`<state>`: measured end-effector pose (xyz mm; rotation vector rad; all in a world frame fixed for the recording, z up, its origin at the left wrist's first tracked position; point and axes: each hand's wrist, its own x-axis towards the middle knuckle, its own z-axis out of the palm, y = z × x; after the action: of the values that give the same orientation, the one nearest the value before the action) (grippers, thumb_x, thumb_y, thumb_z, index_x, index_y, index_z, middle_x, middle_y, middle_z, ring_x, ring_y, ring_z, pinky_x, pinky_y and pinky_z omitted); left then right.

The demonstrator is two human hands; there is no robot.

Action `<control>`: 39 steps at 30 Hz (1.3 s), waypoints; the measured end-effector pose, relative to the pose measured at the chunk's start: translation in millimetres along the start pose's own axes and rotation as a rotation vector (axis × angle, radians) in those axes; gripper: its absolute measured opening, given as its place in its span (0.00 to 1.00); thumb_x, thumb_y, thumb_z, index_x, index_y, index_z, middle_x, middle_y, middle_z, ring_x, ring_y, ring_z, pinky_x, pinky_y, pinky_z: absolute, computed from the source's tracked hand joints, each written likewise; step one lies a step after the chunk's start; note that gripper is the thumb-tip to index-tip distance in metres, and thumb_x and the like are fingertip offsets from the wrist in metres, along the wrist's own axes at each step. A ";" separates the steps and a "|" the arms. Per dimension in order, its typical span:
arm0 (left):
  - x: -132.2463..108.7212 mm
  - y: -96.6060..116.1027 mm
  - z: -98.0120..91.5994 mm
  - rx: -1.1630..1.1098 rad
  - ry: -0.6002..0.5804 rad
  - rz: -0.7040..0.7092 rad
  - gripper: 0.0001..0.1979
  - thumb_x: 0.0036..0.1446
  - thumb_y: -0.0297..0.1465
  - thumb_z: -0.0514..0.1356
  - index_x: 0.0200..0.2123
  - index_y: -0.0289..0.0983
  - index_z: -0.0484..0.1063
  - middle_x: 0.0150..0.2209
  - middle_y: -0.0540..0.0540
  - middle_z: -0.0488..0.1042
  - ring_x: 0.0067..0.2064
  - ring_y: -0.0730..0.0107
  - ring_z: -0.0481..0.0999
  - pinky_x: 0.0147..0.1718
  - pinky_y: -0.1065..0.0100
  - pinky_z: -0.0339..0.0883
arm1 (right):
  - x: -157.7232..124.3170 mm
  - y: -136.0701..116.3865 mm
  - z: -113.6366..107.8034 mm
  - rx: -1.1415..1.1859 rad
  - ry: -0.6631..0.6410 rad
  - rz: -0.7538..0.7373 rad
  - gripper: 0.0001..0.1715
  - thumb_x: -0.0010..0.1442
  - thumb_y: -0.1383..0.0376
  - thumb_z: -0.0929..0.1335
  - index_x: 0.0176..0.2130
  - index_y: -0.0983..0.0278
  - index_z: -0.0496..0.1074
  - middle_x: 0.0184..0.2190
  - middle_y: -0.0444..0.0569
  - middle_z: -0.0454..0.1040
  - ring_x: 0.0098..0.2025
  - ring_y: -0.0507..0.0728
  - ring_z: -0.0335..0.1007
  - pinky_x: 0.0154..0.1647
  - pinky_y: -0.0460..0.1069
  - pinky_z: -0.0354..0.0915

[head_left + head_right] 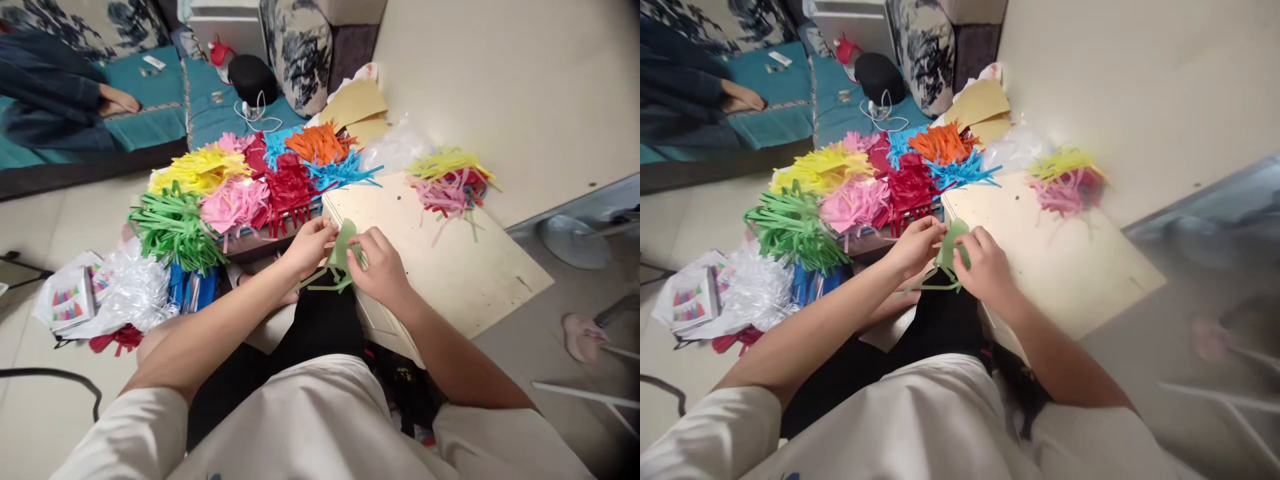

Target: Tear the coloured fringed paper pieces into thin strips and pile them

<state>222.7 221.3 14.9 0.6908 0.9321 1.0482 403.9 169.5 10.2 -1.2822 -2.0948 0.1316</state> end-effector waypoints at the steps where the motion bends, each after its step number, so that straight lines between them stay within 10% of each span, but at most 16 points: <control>1: 1.1 0.4 1.7 -0.014 0.009 -0.013 0.14 0.64 0.29 0.70 0.31 0.39 0.67 0.28 0.52 0.73 0.29 0.74 0.76 0.34 0.72 0.74 | -1.4 0.9 2.2 0.022 -0.002 -0.013 0.08 0.75 0.62 0.67 0.52 0.58 0.73 0.46 0.56 0.76 0.48 0.67 0.79 0.49 0.61 0.77; 13: 16.3 -78.5 -25.1 -0.144 -0.051 -0.097 0.14 0.56 0.28 0.73 0.38 0.39 0.70 0.37 0.49 0.81 0.41 0.70 0.83 0.43 0.70 0.75 | -0.1 42.2 25.8 0.201 -0.389 0.100 0.11 0.67 0.69 0.70 0.48 0.58 0.67 0.51 0.56 0.74 0.51 0.66 0.75 0.55 0.62 0.75; 19: 12.5 -101.8 -39.9 -0.026 -0.262 0.173 0.30 0.42 0.28 0.75 0.50 0.42 0.74 0.53 0.45 0.81 0.52 0.65 0.83 0.53 0.67 0.75 | 4.2 48.6 11.1 0.268 -0.277 0.167 0.14 0.67 0.73 0.67 0.49 0.59 0.71 0.50 0.54 0.73 0.47 0.62 0.75 0.52 0.58 0.75; 25: 12.0 -106.8 -36.9 0.438 -0.265 0.526 0.25 0.61 0.43 0.73 0.57 0.41 0.71 0.58 0.37 0.80 0.59 0.58 0.82 0.60 0.59 0.75 | 9.8 57.4 7.8 0.340 -0.238 0.233 0.10 0.65 0.70 0.69 0.46 0.58 0.72 0.45 0.51 0.73 0.42 0.60 0.73 0.48 0.57 0.73; 30: 20.9 -93.9 -19.7 0.488 -0.043 0.639 0.10 0.67 0.37 0.68 0.43 0.40 0.71 0.39 0.48 0.77 0.40 0.68 0.78 0.44 0.67 0.72 | 10.7 45.9 3.5 0.472 -0.147 0.267 0.11 0.71 0.57 0.73 0.48 0.56 0.70 0.41 0.48 0.73 0.43 0.60 0.72 0.46 0.56 0.70; 34: 19.4 -60.6 -11.5 0.599 -0.089 0.784 0.10 0.68 0.34 0.70 0.45 0.42 0.71 0.33 0.54 0.71 0.32 0.72 0.69 0.35 0.69 0.64 | 5.6 25.4 3.9 0.644 -0.175 0.303 0.34 0.66 0.51 0.78 0.63 0.52 0.64 0.46 0.46 0.73 0.42 0.58 0.71 0.46 0.55 0.70; 39: 9.6 -18.3 -10.0 0.865 -0.164 0.874 0.10 0.62 0.25 0.69 0.43 0.41 0.72 0.29 0.57 0.65 0.30 0.72 0.66 0.34 0.68 0.61 | 6.6 28.5 8.6 0.740 -0.104 0.394 0.35 0.68 0.55 0.75 0.68 0.48 0.62 0.37 0.42 0.66 0.38 0.58 0.68 0.43 0.55 0.69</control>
<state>223.2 224.2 -7.9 1.9983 0.9367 1.2821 418.4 191.7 -4.9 -1.1948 -1.5879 1.0546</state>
